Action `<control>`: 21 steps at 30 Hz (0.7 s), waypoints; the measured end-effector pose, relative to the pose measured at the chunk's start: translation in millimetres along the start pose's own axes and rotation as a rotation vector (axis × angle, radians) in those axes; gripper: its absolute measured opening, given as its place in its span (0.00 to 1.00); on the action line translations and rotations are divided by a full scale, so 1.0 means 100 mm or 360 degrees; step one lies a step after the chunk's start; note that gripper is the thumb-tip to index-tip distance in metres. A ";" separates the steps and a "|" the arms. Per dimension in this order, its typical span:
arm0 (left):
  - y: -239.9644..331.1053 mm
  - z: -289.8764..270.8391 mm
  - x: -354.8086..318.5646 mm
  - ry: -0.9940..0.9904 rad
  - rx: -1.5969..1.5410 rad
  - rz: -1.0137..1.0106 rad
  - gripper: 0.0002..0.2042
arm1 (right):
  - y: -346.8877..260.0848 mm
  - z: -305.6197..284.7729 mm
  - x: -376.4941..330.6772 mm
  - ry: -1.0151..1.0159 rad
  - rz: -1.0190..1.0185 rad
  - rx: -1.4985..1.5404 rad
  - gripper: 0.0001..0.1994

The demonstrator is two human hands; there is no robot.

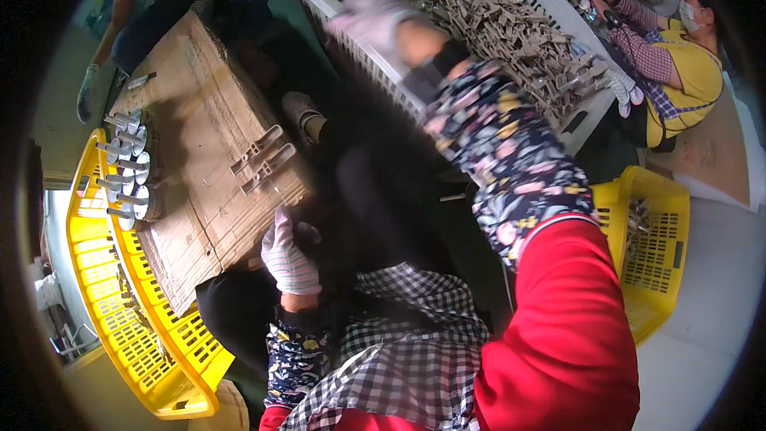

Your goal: Manually assembling and inspecting metal funnel-like parts and plastic brackets.

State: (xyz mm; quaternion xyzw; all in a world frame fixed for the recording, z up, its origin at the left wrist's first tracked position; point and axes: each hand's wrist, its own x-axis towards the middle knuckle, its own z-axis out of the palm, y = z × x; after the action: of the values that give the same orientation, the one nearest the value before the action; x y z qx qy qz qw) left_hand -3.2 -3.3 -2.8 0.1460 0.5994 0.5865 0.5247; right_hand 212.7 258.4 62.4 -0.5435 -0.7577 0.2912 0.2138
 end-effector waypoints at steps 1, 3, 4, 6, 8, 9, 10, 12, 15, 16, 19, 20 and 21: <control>0.03 0.03 -0.04 0.0019 0.0009 -0.0032 0.12 | 0.33 -0.26 0.03 0.0137 0.0026 -0.0499 0.22; 0.07 0.02 -0.08 0.0056 0.0070 -0.0014 0.13 | 0.78 -0.40 -0.15 0.0015 0.0360 -0.1068 0.24; 0.10 0.04 -0.09 -0.0009 0.0154 -0.0022 0.13 | 1.30 -0.53 -0.26 -0.0155 0.0436 -0.1288 0.26; 0.02 -0.07 -0.07 -0.0103 -0.0015 -0.0148 0.15 | 1.74 -0.36 -0.61 0.0016 0.0340 -0.1402 0.23; -0.01 -0.17 -0.08 -0.0083 0.0075 -0.0137 0.16 | 1.53 -0.32 -0.66 -0.0487 0.0590 -0.1386 0.22; 0.02 -0.14 -0.10 -0.0130 0.0067 -0.0118 0.16 | 1.72 -0.37 -0.70 -0.0394 0.0564 -0.1470 0.21; 0.03 -0.17 -0.12 -0.0112 0.0090 -0.0119 0.17 | 1.70 -0.34 -0.72 -0.0296 0.0507 -0.1538 0.18; 0.03 -0.20 -0.12 -0.0098 0.0058 -0.0139 0.17 | 1.58 -0.36 -0.67 -0.0364 0.0760 -0.1592 0.18; 0.07 -0.29 -0.14 -0.0090 0.0048 -0.0129 0.17 | 0.54 -0.35 -0.61 -0.0234 0.0794 -0.1849 0.18; 0.07 -0.30 -0.15 -0.0091 0.0039 -0.0132 0.17 | 0.31 -0.44 -0.63 -0.0032 0.0579 -0.1524 0.18; 0.07 -0.27 -0.14 -0.0129 0.0036 -0.0112 0.17 | 0.04 -0.48 -0.58 0.0294 0.0016 -0.0317 0.18; 0.07 -0.28 -0.15 -0.0098 0.0031 -0.0124 0.16 | -0.33 -0.30 -0.59 0.0272 -0.0112 -0.0223 0.16; 0.08 -0.29 -0.14 -0.0076 0.0027 -0.0131 0.16 | -0.53 -0.10 -0.56 0.0031 0.0087 0.0451 0.14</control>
State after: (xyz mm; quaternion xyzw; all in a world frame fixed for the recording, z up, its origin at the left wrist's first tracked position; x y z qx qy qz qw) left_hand -24.2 -28.0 4.0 0.1397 0.5972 0.5556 0.5613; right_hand 199.6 194.9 105.2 -0.5312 -0.6918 0.3956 0.2877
